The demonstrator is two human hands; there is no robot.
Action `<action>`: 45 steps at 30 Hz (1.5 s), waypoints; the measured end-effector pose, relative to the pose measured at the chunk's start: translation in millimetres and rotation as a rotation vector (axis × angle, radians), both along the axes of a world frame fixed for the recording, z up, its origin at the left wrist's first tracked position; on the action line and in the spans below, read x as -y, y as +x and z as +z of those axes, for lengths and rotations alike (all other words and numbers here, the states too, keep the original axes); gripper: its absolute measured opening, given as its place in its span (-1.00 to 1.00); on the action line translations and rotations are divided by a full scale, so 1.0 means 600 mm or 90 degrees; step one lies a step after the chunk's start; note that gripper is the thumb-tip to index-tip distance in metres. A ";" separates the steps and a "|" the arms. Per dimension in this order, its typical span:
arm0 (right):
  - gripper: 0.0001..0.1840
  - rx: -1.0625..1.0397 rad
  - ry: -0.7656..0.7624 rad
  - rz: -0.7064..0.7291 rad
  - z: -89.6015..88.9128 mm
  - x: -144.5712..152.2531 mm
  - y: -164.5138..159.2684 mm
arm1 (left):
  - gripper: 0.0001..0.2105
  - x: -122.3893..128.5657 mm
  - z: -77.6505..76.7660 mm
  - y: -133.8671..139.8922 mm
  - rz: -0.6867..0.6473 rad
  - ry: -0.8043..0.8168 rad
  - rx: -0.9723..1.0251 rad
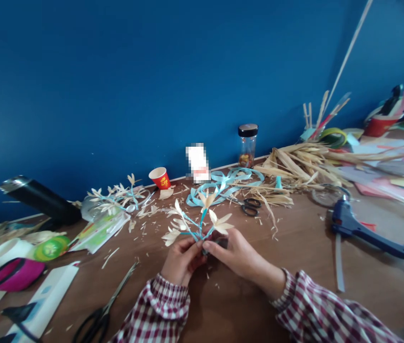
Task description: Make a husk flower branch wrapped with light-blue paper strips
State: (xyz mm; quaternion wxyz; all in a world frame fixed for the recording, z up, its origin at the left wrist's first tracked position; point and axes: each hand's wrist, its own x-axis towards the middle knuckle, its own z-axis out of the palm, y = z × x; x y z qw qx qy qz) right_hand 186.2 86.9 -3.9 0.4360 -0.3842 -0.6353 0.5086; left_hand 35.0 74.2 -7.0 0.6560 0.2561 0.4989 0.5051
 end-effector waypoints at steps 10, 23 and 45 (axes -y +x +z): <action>-0.62 -0.096 -0.124 -0.014 -0.014 -0.014 0.001 | -0.67 0.006 0.002 0.004 -0.046 0.034 -0.042; -0.81 -0.047 -0.113 -0.007 -0.014 -0.009 0.000 | -0.69 0.002 -0.009 0.002 -0.027 0.010 -0.023; -0.88 0.037 -0.006 -0.063 -0.009 -0.004 -0.004 | -0.68 -0.003 -0.012 0.003 0.002 0.006 0.031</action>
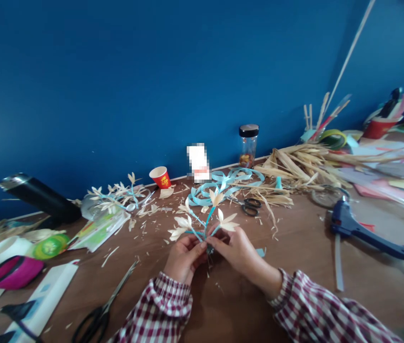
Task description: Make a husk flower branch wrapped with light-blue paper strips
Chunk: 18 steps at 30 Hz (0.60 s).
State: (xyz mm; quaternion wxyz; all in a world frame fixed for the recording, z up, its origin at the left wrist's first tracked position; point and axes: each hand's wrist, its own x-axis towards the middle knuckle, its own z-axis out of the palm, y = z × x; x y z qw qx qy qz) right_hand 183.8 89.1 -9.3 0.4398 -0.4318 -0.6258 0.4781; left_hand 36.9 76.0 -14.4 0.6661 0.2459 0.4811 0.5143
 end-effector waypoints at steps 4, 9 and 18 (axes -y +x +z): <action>-0.85 -0.005 -0.003 0.024 0.007 0.001 0.003 | -0.68 -0.001 -0.001 -0.004 -0.027 0.018 -0.005; -0.86 0.058 0.015 0.039 0.008 0.001 0.007 | -0.66 -0.001 0.004 -0.007 -0.043 0.015 0.007; -0.91 0.116 0.024 0.054 0.005 0.006 0.002 | -0.70 -0.001 0.004 -0.009 -0.039 0.007 0.009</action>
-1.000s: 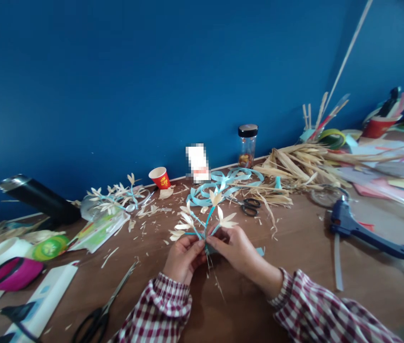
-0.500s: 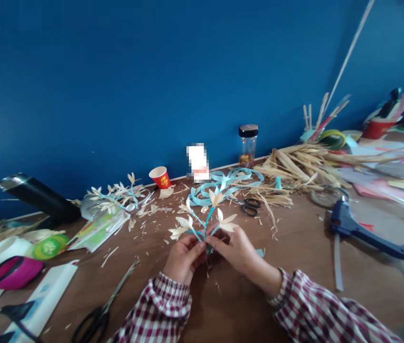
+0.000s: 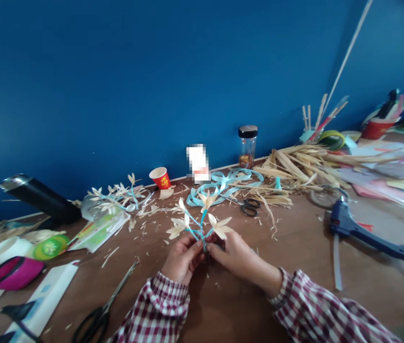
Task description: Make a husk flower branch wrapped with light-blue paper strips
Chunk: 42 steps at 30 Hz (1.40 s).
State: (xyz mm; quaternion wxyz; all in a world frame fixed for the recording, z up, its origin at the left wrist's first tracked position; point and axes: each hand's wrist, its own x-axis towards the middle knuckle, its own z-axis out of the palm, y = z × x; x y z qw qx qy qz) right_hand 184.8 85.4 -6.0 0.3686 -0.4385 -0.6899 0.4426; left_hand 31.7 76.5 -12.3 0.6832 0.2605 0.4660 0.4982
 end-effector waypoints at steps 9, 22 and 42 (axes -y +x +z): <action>-0.89 0.000 0.017 -0.021 -0.006 -0.004 -0.005 | -0.64 0.001 -0.008 0.008 0.026 0.017 0.007; -0.90 -0.043 -0.068 -0.026 -0.016 -0.003 -0.007 | -0.66 -0.002 -0.009 0.009 0.079 0.003 -0.029; -0.97 -0.015 -0.008 -0.058 -0.008 -0.005 -0.002 | -0.68 0.003 -0.001 0.016 0.062 0.031 -0.012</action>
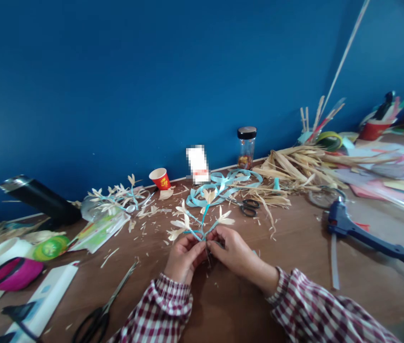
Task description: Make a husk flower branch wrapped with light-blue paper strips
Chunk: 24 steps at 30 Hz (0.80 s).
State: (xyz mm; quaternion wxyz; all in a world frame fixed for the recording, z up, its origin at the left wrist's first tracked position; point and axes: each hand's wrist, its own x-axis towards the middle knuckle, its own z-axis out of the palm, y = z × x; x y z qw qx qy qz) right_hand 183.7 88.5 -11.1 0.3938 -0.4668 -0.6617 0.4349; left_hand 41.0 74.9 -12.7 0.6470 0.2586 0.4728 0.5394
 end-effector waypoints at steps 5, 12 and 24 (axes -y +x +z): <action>-0.95 -0.001 -0.004 0.010 -0.001 -0.001 0.000 | -0.68 -0.002 -0.003 -0.005 -0.002 -0.019 -0.001; -0.87 -0.021 -0.001 0.042 0.004 -0.003 0.004 | -0.68 -0.003 0.005 -0.008 -0.009 -0.043 -0.008; -0.88 0.017 0.062 0.006 0.004 -0.004 0.006 | -0.70 -0.003 0.004 -0.014 -0.028 -0.048 -0.003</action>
